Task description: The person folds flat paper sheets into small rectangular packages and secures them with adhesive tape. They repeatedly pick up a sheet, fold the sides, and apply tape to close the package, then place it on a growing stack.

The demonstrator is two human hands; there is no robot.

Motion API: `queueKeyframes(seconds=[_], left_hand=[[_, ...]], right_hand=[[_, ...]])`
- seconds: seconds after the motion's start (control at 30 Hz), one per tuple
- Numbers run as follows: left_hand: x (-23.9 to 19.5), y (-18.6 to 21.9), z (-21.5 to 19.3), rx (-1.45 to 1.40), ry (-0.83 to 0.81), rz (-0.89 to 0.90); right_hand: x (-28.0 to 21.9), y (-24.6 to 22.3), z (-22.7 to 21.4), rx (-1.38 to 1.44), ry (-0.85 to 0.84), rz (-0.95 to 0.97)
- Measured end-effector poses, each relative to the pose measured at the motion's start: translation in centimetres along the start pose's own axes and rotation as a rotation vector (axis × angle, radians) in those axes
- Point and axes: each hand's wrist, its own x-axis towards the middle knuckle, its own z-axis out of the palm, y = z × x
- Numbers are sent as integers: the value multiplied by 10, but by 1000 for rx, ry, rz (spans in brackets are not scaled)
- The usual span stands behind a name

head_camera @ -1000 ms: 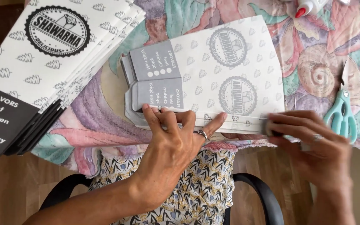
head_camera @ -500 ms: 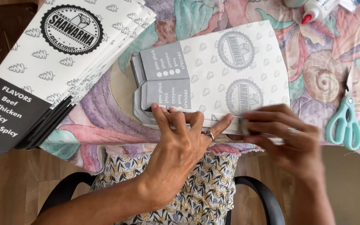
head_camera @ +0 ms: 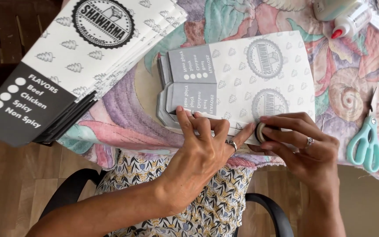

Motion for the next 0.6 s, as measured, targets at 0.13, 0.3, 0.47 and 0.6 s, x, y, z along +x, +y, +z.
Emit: queueKeyframes(seconds=[0.13, 0.3, 0.47, 0.6], left_hand=[[-14, -17, 19, -35, 274, -82], [-18, -16, 42, -206, 506, -110], [-20, -15, 56, -214, 532, -154], [-20, -2, 68, -264, 583, -180]], right_hand=[[-27, 9, -28, -118, -4, 97], [12, -3, 15, 25, -27, -71], [42, -22, 30, -14, -105, -200], [28, -27, 10, -130, -106, -14]])
